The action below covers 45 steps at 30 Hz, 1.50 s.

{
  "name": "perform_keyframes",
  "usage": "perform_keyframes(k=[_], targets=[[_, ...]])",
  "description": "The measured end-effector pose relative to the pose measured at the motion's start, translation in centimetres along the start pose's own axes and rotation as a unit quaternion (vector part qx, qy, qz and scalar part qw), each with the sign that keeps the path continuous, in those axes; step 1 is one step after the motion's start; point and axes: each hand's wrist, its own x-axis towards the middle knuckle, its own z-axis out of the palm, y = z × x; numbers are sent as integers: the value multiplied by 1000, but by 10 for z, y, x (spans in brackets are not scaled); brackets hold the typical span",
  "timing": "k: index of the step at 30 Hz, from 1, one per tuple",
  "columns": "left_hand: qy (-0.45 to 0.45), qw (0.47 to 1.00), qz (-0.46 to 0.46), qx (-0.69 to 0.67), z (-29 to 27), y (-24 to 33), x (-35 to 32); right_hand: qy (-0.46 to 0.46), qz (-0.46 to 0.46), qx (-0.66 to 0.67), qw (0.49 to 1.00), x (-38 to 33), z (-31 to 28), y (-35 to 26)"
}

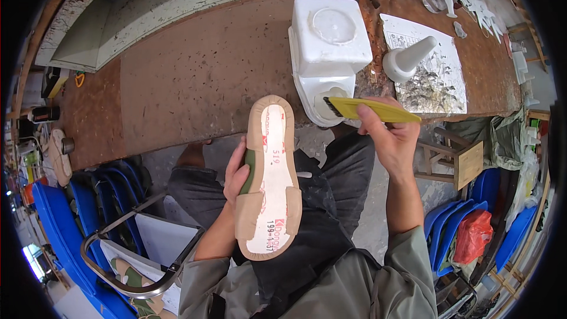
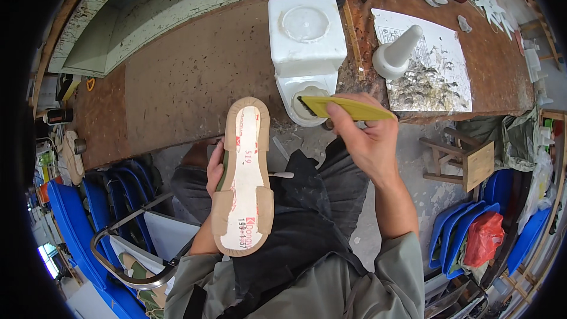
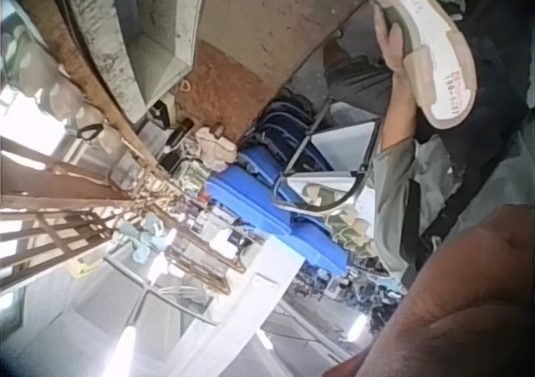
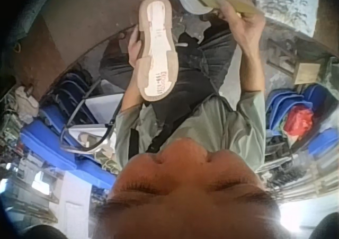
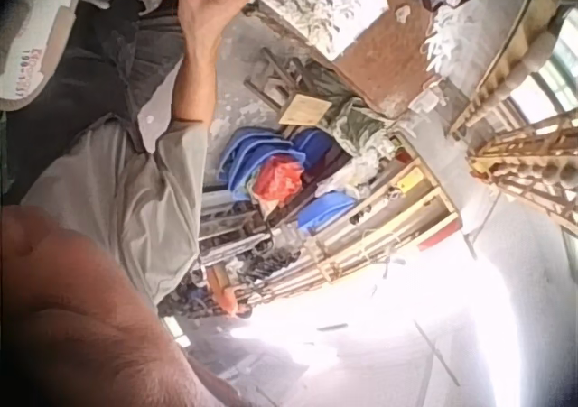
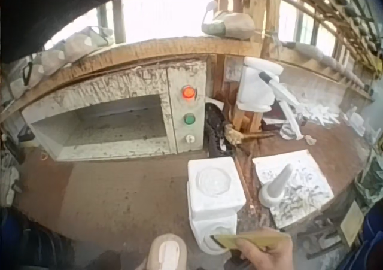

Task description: Applying adhesive to the sole and edges of a shoe upper using a brush.

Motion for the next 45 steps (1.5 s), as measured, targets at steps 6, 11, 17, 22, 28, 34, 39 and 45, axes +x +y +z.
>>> perform_keyframes(k=[6, 11, 17, 22, 28, 34, 39, 45], targets=[[65, 970, 9, 236, -25, -12, -10, 42, -30, 17, 999, -5, 10, 25], [6, 994, -44, 98, 9, 3, 10, 34, -62, -24, 997, -4, 9, 27], [52, 985, -49, 156, 8, 2, 8, 16, -56, -33, 998, -1, 10, 29], [30, 976, -54, 209, 6, 4, 10, 5, -47, -37, 998, 0, 10, 28], [25, 978, 42, 204, -5, -8, 3, -1, -5, 21, 1000, 1, 10, 28], [-36, 977, 11, 211, 6, 3, 12, -1, 38, 184, 982, 7, 0, 36], [-35, 957, 83, 276, -13, -7, 6, 4, 21, 86, 996, 4, 8, 37], [-6, 968, 77, 237, -25, -16, -2, -5, -14, 24, 1000, 5, 11, 36]])
